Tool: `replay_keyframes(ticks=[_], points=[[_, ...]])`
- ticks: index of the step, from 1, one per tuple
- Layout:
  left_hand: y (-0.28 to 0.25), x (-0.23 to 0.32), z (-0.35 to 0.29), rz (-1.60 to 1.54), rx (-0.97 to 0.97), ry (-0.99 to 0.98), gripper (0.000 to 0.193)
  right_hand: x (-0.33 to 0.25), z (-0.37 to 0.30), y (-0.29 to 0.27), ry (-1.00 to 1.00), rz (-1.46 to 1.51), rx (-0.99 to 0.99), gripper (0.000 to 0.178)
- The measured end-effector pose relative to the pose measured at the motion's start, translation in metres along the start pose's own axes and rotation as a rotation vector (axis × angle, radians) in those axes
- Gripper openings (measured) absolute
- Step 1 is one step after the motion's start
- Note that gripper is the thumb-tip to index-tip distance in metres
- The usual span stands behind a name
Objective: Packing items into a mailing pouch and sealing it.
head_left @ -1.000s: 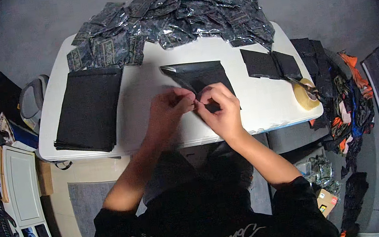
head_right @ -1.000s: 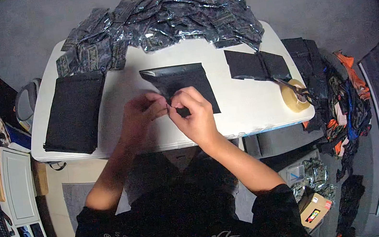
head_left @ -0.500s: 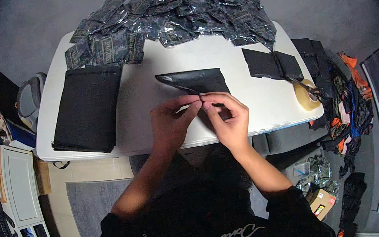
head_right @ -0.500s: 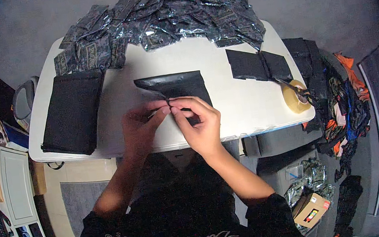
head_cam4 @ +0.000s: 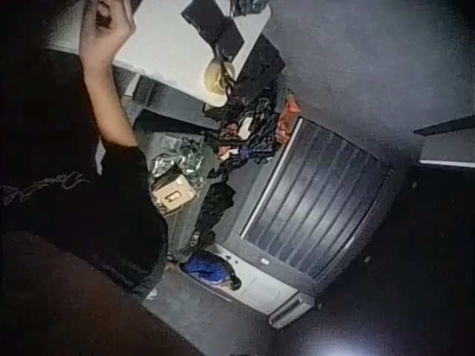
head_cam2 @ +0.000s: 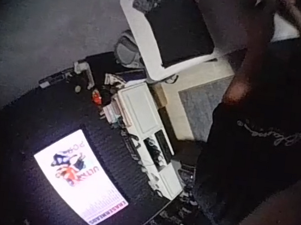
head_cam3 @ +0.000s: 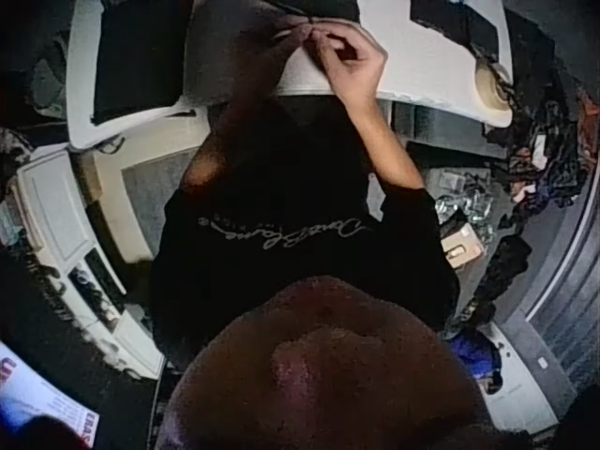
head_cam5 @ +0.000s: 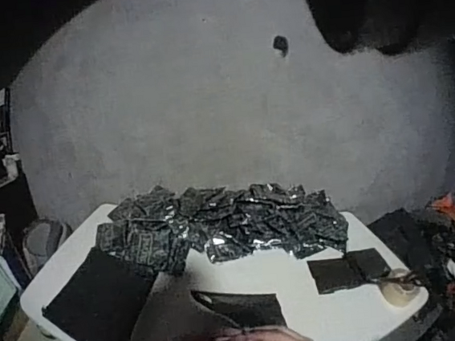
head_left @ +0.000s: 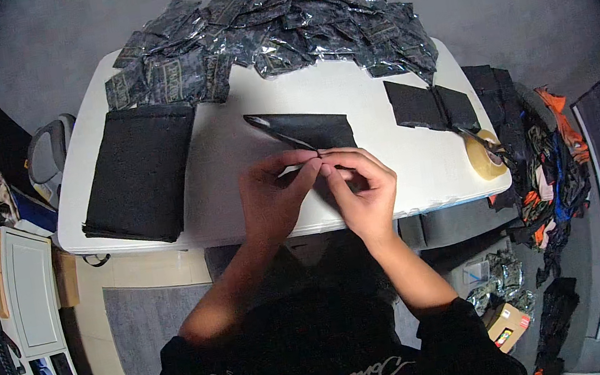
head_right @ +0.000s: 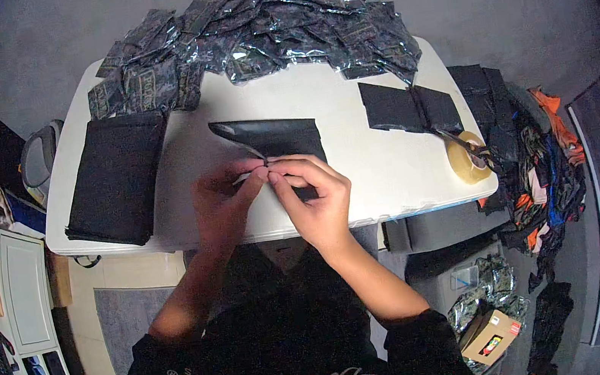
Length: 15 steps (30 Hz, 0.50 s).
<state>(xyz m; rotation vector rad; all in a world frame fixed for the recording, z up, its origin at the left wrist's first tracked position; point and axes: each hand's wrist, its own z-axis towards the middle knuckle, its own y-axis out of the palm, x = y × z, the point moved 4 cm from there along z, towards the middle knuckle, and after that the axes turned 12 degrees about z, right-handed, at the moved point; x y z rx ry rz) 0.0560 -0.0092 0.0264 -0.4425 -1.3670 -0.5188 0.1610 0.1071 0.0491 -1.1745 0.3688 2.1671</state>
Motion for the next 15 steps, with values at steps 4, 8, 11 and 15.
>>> replay_keyframes(ticks=[4, 8, 11, 15], points=[[-0.0005, 0.0028, -0.0007, 0.055, -0.017, -0.033, 0.014, -0.0025, 0.0001, 0.0011, -0.005, 0.013, 0.005, 0.013], [0.0008, 0.0037, -0.0035, 0.061, 0.012, 0.002, 0.012, 0.0029, -0.0017, -0.0007, 0.056, 0.082, 0.037, 0.014], [0.0029, 0.0080, -0.0059, 0.109, 0.025, 0.012, 0.010, 0.0016, -0.0009, -0.0013, 0.056, 0.059, 0.031, 0.013], [0.0029, 0.0063, -0.0073, 0.183, 0.080, 0.111, 0.008, -0.0031, 0.0015, 0.0012, 0.053, 0.026, 0.014, 0.010]])
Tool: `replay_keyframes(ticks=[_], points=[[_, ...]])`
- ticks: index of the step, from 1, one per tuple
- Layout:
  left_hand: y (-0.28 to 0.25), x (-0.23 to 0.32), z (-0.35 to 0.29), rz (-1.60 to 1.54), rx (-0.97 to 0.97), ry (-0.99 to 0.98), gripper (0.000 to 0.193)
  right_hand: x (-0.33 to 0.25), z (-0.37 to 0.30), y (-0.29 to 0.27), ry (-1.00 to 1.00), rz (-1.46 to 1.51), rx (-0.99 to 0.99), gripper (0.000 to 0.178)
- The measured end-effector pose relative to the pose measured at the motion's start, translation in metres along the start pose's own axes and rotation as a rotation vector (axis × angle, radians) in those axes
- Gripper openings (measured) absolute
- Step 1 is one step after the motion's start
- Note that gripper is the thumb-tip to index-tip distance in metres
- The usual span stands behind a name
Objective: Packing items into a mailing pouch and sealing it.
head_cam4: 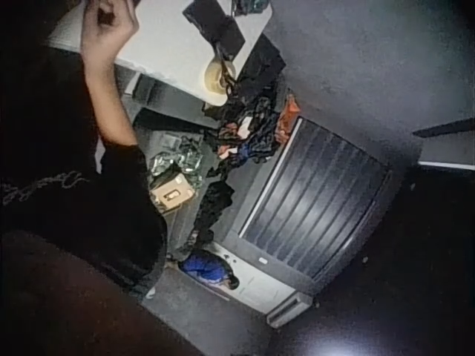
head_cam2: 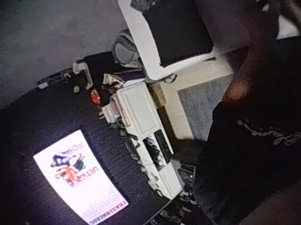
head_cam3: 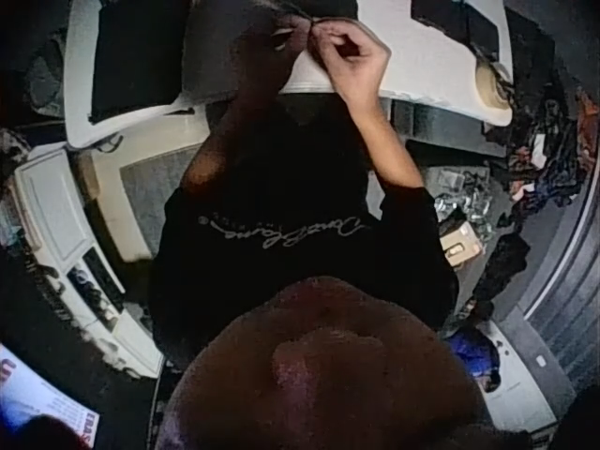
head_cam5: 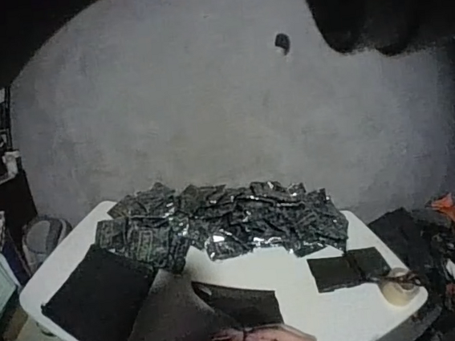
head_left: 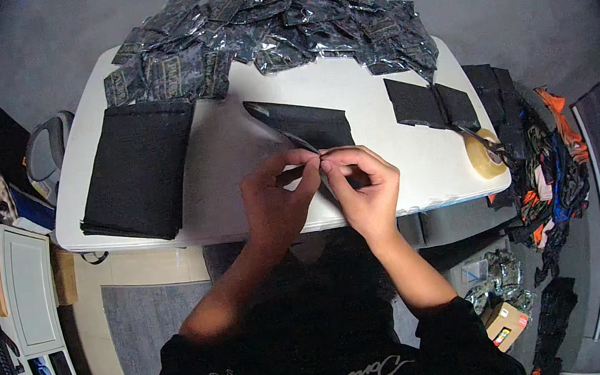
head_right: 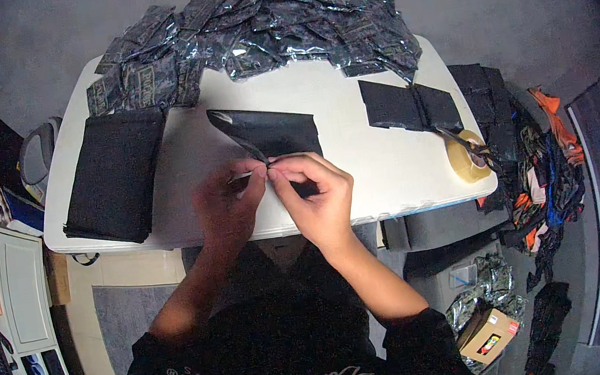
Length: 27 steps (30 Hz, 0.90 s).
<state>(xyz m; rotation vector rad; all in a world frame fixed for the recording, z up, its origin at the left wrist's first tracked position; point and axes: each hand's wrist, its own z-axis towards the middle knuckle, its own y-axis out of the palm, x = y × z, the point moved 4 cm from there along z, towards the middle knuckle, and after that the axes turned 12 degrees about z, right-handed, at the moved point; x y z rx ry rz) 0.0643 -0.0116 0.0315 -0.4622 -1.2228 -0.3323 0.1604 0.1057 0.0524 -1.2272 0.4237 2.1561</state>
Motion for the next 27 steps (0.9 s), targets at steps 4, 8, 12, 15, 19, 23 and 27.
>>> replay_keyframes(ticks=[4, 8, 12, 15, 19, 23, 27], points=[[0.001, 0.001, 0.000, 0.044, 0.034, 0.077, 0.008, 0.002, 0.002, -0.003, -0.018, -0.045, -0.014, 0.007], [0.003, -0.004, 0.003, 0.002, -0.025, 0.037, 0.007, 0.007, 0.001, -0.006, 0.121, 0.090, 0.037, 0.005], [0.003, -0.005, 0.003, -0.049, -0.017, 0.065, 0.007, 0.009, 0.002, -0.006, 0.108, 0.091, 0.002, 0.006], [0.001, -0.003, 0.002, -0.037, -0.022, 0.065, 0.007, 0.010, 0.002, -0.007, 0.103, 0.086, -0.011, 0.010], [-0.001, 0.003, 0.000, 0.065, -0.020, 0.104, 0.006, 0.007, 0.005, -0.010, 0.112, 0.059, -0.016, 0.011], [-0.002, 0.000, -0.001, 0.035, -0.018, 0.099, 0.006, -0.008, 0.008, -0.006, 0.009, -0.091, -0.076, 0.012], [-0.002, 0.007, -0.002, 0.047, -0.034, 0.086, 0.005, -0.015, 0.009, -0.007, -0.175, -0.216, -0.094, 0.014]])
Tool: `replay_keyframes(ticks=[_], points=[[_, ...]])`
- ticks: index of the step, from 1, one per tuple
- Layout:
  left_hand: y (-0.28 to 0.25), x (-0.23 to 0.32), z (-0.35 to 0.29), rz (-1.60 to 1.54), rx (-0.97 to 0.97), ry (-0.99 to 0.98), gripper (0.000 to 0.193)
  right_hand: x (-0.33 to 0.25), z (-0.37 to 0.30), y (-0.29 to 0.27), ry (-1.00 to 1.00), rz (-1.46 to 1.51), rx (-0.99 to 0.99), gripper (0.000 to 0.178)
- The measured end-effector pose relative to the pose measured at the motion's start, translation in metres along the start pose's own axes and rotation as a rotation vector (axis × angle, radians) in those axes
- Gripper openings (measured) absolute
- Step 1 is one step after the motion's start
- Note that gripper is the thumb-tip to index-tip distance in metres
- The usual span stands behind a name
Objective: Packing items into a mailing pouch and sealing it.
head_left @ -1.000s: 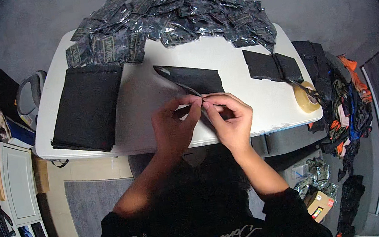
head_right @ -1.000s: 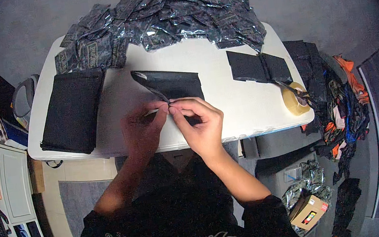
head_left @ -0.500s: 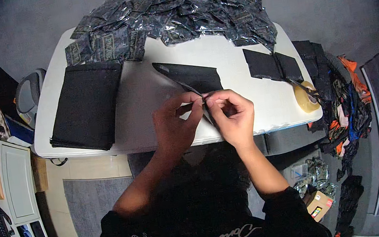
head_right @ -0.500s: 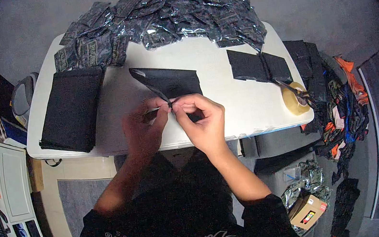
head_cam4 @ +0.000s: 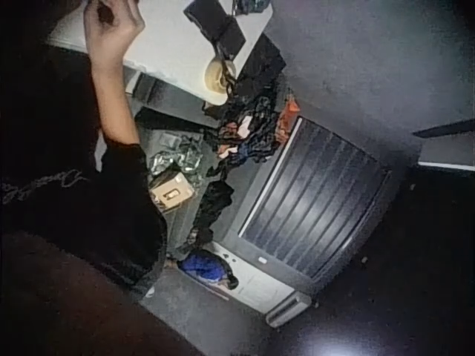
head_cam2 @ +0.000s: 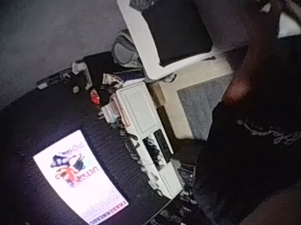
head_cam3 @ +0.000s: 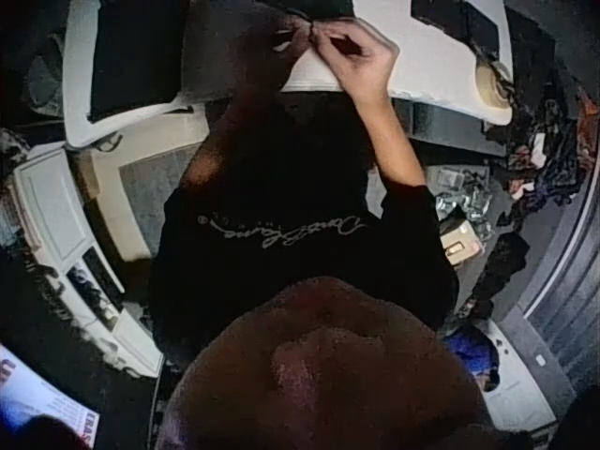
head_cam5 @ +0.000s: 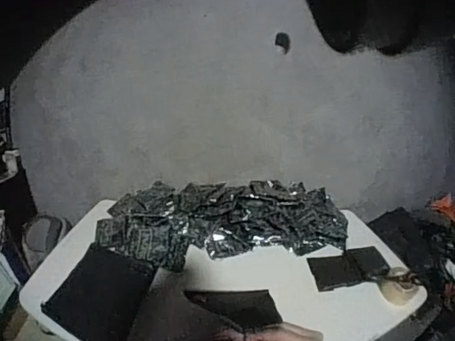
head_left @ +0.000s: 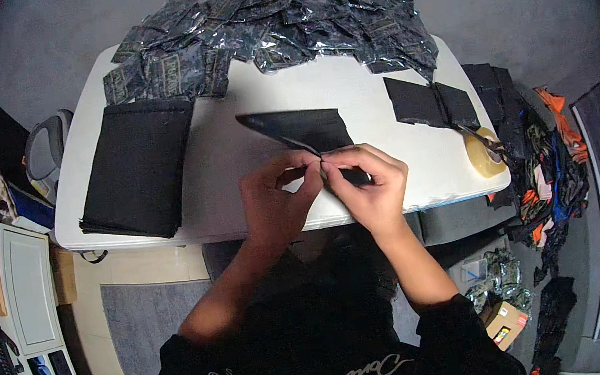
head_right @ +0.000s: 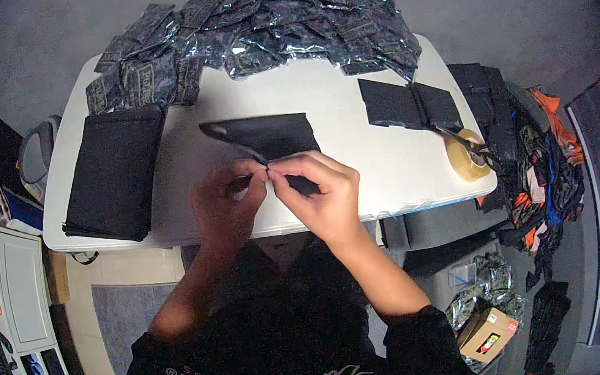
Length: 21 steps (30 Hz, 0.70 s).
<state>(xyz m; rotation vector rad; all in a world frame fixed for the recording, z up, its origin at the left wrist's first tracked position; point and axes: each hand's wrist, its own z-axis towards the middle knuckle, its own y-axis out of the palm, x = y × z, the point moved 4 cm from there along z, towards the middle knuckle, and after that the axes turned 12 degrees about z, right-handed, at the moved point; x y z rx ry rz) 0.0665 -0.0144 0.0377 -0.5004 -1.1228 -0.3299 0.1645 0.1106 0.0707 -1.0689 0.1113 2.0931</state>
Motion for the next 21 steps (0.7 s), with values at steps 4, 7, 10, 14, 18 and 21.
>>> replay_keyframes(ticks=[4, 7, 10, 14, 18, 21], points=[[-0.003, -0.004, 0.002, 0.016, -0.011, -0.031, 0.006, -0.004, 0.000, 0.001, -0.095, -0.029, 0.013, 0.012], [0.002, -0.029, 0.008, -0.700, -0.078, -0.358, 0.009, -0.001, -0.004, -0.002, -0.107, -0.024, 0.056, 0.012], [0.005, -0.034, 0.009, -0.817, -0.097, -0.522, 0.011, 0.021, -0.010, 0.004, 0.145, 0.204, 0.040, 0.015], [0.017, -0.050, 0.009, -0.664, -0.064, -0.529, 0.019, 0.049, -0.018, 0.023, 0.438, 0.480, -0.168, 0.015], [0.013, -0.047, 0.018, -0.320, -0.053, -0.191, 0.027, 0.070, -0.010, 0.025, 0.593, 0.706, -0.101, 0.017], [0.015, -0.018, 0.011, -0.025, -0.133, 0.164, 0.028, 0.058, -0.003, 0.025, 0.807, 0.844, -0.097, 0.030]])
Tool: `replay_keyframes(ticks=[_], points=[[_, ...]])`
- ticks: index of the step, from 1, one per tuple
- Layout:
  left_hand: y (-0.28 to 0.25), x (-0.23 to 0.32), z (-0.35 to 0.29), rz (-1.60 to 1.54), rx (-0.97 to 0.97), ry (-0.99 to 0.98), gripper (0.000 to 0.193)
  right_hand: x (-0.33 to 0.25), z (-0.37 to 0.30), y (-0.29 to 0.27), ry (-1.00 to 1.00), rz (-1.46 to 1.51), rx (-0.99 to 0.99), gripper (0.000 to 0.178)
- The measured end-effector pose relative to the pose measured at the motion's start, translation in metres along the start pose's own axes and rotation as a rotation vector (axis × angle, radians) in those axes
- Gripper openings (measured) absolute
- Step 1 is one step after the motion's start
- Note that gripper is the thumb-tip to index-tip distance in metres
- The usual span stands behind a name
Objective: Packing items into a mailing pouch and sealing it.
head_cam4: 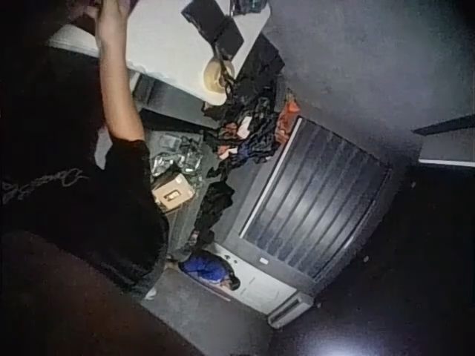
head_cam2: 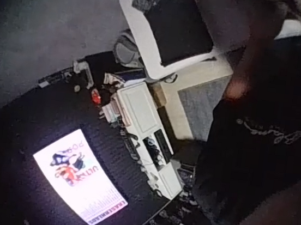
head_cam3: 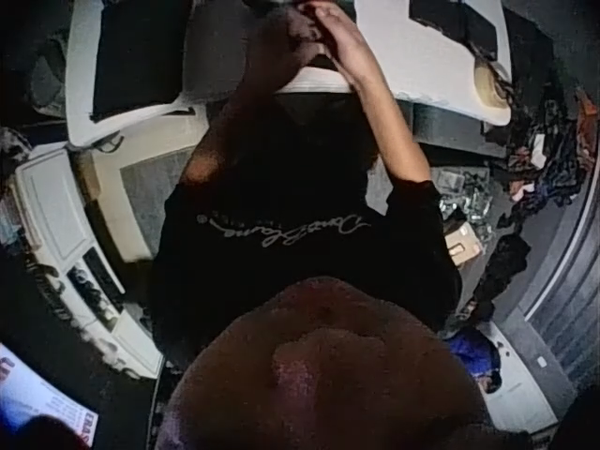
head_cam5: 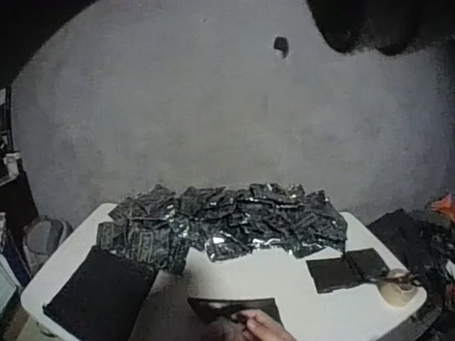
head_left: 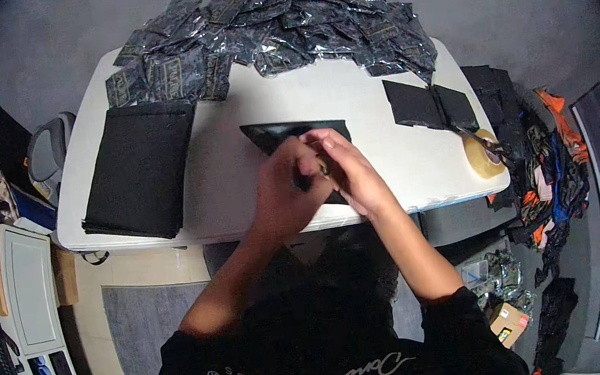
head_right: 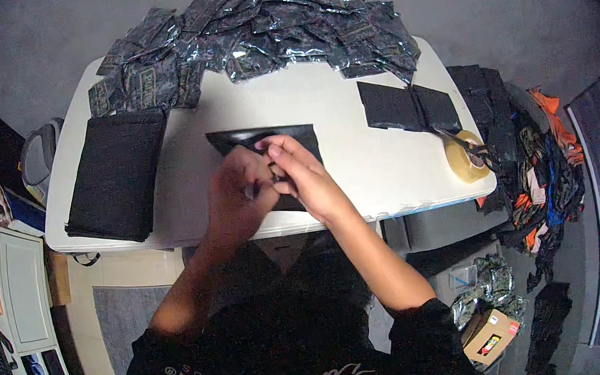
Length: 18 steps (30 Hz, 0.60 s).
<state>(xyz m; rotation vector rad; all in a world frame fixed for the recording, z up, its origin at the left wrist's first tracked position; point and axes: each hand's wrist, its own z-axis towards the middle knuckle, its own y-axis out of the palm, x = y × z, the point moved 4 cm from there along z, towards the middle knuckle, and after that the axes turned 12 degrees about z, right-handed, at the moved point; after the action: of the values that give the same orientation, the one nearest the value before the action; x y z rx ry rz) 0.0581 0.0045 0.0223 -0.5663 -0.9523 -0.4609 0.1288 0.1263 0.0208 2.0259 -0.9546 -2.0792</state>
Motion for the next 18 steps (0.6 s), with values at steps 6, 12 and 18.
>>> replay_keyframes(ticks=[6, 12, 18], points=[[0.011, -0.008, 0.016, -0.451, -0.156, 0.051, 0.025, 0.014, 0.009, 0.000, 0.227, 0.382, 0.075, 0.035], [0.006, -0.010, 0.019, -0.737, -0.071, 0.295, 0.023, -0.001, 0.013, 0.007, 0.060, 0.249, -0.041, 0.025], [0.001, -0.001, 0.020, -1.060, -0.001, 0.121, 0.028, -0.020, 0.013, 0.013, -0.051, 0.154, -0.215, 0.035]])
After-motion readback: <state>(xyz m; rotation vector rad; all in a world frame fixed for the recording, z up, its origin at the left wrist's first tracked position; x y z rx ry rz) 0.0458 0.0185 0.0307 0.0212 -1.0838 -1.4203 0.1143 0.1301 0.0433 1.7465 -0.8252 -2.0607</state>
